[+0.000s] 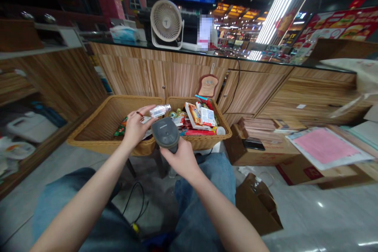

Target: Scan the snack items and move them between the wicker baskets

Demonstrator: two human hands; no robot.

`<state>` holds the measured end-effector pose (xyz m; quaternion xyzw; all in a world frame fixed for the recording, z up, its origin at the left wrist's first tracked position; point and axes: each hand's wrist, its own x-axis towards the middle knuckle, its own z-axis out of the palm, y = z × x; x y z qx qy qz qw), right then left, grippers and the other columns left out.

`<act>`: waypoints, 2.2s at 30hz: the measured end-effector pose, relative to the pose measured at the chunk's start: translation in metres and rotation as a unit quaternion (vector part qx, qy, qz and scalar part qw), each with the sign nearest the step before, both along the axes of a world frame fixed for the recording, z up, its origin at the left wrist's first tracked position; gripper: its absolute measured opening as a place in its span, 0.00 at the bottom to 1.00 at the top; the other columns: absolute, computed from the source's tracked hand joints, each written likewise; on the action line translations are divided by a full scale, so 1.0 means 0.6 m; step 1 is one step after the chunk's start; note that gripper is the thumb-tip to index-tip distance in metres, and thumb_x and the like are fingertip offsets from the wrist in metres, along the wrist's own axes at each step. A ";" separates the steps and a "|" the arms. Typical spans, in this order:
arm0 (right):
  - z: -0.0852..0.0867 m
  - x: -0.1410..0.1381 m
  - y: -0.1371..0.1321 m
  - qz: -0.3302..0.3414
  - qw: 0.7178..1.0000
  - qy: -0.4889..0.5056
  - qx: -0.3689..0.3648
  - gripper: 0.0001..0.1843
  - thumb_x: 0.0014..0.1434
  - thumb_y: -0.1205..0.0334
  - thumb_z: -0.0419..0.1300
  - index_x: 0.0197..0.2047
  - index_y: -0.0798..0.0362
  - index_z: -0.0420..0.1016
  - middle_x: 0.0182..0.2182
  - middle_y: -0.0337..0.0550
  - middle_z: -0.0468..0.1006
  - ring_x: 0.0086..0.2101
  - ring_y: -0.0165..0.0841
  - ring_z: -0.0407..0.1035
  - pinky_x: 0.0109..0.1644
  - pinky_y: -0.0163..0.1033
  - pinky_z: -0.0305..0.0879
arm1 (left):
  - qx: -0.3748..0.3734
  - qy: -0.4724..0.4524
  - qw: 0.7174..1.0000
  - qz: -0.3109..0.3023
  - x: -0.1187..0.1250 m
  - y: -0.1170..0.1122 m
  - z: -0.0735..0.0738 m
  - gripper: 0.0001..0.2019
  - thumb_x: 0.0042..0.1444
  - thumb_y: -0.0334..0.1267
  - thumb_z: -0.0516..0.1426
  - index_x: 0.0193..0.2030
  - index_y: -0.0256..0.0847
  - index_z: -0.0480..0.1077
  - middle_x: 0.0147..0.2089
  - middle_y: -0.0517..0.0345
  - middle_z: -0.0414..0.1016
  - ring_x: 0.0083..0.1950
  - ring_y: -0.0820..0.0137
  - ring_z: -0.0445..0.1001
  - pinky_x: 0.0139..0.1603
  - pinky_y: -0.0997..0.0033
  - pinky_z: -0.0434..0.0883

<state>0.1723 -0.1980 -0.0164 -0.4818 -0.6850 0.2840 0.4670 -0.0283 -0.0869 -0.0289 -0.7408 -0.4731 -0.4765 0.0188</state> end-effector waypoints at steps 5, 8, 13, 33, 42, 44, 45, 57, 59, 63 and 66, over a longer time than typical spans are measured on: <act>0.019 -0.008 -0.003 0.053 0.999 -0.010 -0.007 0.09 0.57 0.58 0.65 0.39 0.53 0.78 0.35 0.46 0.86 0.36 0.43 0.80 0.42 0.41 0.74 | -0.022 -0.037 0.994 0.099 0.000 0.003 -0.004 0.19 0.65 0.42 0.61 0.62 0.48 0.73 0.59 0.49 0.80 0.59 0.56 0.77 0.63 0.51 0.62; 0.020 -0.003 0.005 0.076 0.997 -0.004 -0.013 0.09 0.56 0.59 0.64 0.39 0.54 0.79 0.36 0.47 0.86 0.37 0.43 0.80 0.44 0.42 0.74 | -0.074 -0.040 0.980 0.181 0.002 0.000 -0.006 0.22 0.64 0.42 0.60 0.65 0.47 0.71 0.63 0.46 0.75 0.63 0.51 0.72 0.64 0.48 0.61; 0.001 0.019 0.020 0.068 0.997 0.029 -0.023 0.08 0.56 0.60 0.65 0.39 0.53 0.79 0.35 0.45 0.86 0.38 0.43 0.80 0.44 0.41 0.74 | -0.088 -0.008 0.980 0.179 0.005 -0.001 -0.010 0.28 0.62 0.42 0.62 0.69 0.45 0.67 0.69 0.44 0.69 0.68 0.45 0.64 0.66 0.43 0.60; -0.035 0.050 0.017 0.004 0.993 0.115 0.007 0.09 0.53 0.60 0.64 0.25 0.49 0.69 0.19 0.37 0.73 0.25 0.34 0.69 0.30 0.36 0.69 | -0.120 0.264 0.940 -0.182 0.264 0.115 0.029 0.52 0.52 0.63 0.66 0.77 0.40 0.55 0.75 0.36 0.63 0.75 0.44 0.58 0.74 0.36 0.44; -0.032 0.045 0.021 0.008 0.992 0.127 0.007 0.10 0.55 0.59 0.64 0.25 0.48 0.69 0.19 0.38 0.74 0.24 0.35 0.69 0.30 0.37 0.70 | -0.101 0.249 0.952 -0.147 0.256 0.110 0.028 0.50 0.46 0.51 0.69 0.75 0.42 0.59 0.69 0.42 0.68 0.68 0.47 0.64 0.72 0.43 0.49; -0.034 0.043 0.022 0.007 0.992 0.124 0.007 0.10 0.55 0.59 0.65 0.25 0.48 0.69 0.19 0.37 0.74 0.24 0.35 0.69 0.30 0.37 0.70 | -0.122 0.232 0.954 -0.145 0.234 0.105 0.034 0.53 0.42 0.50 0.70 0.76 0.44 0.57 0.69 0.44 0.67 0.67 0.47 0.64 0.71 0.44 0.52; -0.035 0.042 0.023 0.007 0.992 0.123 0.006 0.10 0.55 0.59 0.65 0.25 0.48 0.69 0.18 0.37 0.73 0.24 0.35 0.69 0.29 0.38 0.70 | -0.136 0.222 0.955 -0.143 0.220 0.101 0.037 0.53 0.42 0.50 0.70 0.75 0.46 0.58 0.69 0.46 0.68 0.67 0.47 0.65 0.70 0.44 0.53; -0.033 0.027 0.023 0.015 0.991 0.125 -0.038 0.07 0.57 0.57 0.66 0.29 0.48 0.76 0.23 0.42 0.81 0.36 0.44 0.80 0.35 0.41 0.76 | -0.009 0.174 0.984 -0.034 -0.014 0.053 0.037 0.38 0.59 0.49 0.64 0.74 0.50 0.57 0.71 0.45 0.69 0.72 0.51 0.65 0.76 0.42 0.45; -0.035 0.022 0.025 0.015 0.991 0.121 -0.046 0.06 0.58 0.57 0.66 0.31 0.48 0.77 0.23 0.42 0.81 0.37 0.45 0.80 0.35 0.41 0.76 | 0.003 0.171 0.985 -0.008 -0.033 0.046 0.028 0.37 0.62 0.49 0.63 0.75 0.52 0.55 0.71 0.46 0.69 0.72 0.52 0.66 0.77 0.42 0.44; -0.041 0.016 0.030 0.005 0.993 0.106 -0.050 0.06 0.58 0.56 0.65 0.33 0.49 0.77 0.22 0.41 0.80 0.37 0.44 0.81 0.33 0.39 0.74 | 0.009 0.142 0.990 0.021 -0.048 0.039 0.016 0.38 0.62 0.51 0.63 0.76 0.54 0.53 0.73 0.49 0.67 0.73 0.52 0.66 0.78 0.42 0.42; -0.043 0.016 0.035 -0.013 0.993 0.101 -0.059 0.08 0.59 0.55 0.65 0.31 0.49 0.76 0.19 0.39 0.78 0.32 0.43 0.80 0.32 0.38 0.73 | 0.003 0.114 0.993 0.026 -0.050 0.037 0.016 0.40 0.62 0.53 0.63 0.76 0.54 0.51 0.74 0.48 0.65 0.73 0.52 0.65 0.78 0.43 0.44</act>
